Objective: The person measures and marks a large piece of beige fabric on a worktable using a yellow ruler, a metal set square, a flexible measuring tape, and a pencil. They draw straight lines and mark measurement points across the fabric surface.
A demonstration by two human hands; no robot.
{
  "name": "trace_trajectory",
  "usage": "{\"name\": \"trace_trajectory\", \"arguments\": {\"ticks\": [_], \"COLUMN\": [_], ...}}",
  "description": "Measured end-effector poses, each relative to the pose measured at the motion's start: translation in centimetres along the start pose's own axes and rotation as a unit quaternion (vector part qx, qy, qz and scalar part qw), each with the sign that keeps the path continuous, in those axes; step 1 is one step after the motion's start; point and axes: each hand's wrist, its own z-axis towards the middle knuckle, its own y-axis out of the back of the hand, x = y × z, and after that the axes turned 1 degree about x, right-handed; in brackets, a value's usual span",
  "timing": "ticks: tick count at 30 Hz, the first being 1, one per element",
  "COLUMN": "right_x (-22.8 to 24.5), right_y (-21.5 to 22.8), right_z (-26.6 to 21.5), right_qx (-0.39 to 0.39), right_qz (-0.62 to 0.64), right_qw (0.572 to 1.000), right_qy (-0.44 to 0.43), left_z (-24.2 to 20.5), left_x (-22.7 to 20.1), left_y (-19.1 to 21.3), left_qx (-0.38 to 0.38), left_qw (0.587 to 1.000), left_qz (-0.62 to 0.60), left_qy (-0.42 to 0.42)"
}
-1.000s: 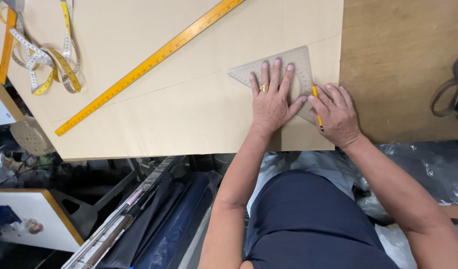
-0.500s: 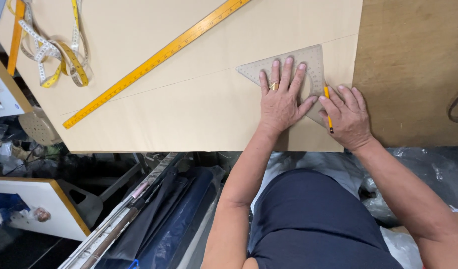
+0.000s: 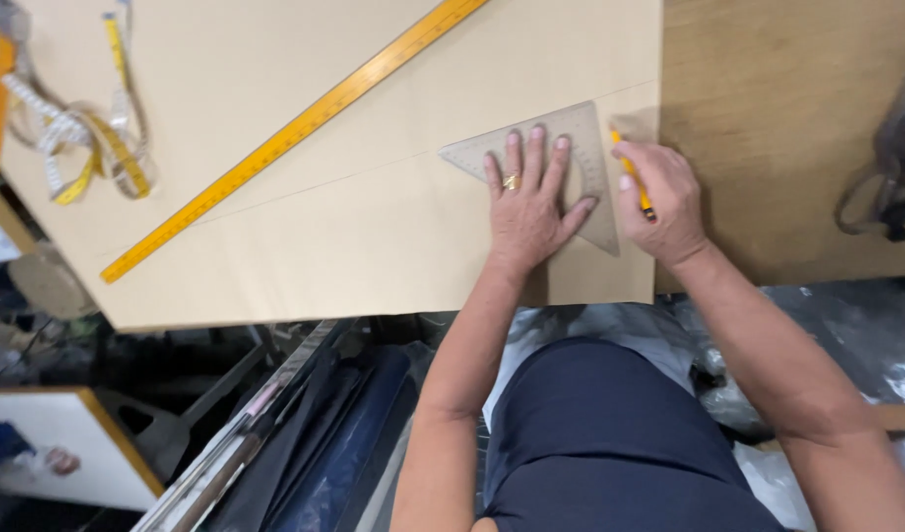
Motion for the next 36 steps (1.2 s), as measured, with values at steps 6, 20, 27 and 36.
{"name": "trace_trajectory", "arguments": {"ticks": [6,20,27,36], "right_x": [-0.8,-0.8,-1.2,1.7], "right_y": [-0.5,-0.3,-0.5,1.9], "right_z": [-0.2,0.8,1.3,0.5], "right_qx": [0.006,-0.007,0.014,0.101], "right_qz": [0.010,0.008,-0.033,-0.080], "right_qw": [1.000,0.998,0.999,0.990], "right_qy": [-0.010,-0.057,-0.040,-0.061], "left_z": [0.0,0.2,0.1,0.7], "left_x": [-0.3,0.1,0.2,-0.2], "left_y": [-0.3,0.1,-0.1,1.4], "left_qx": [0.007,0.015,0.024,0.085], "left_qw": [1.000,1.000,1.000,0.994], "left_qz": [0.004,0.001,0.005,0.060], "left_qy": [0.022,-0.009,-0.017,-0.024]}}
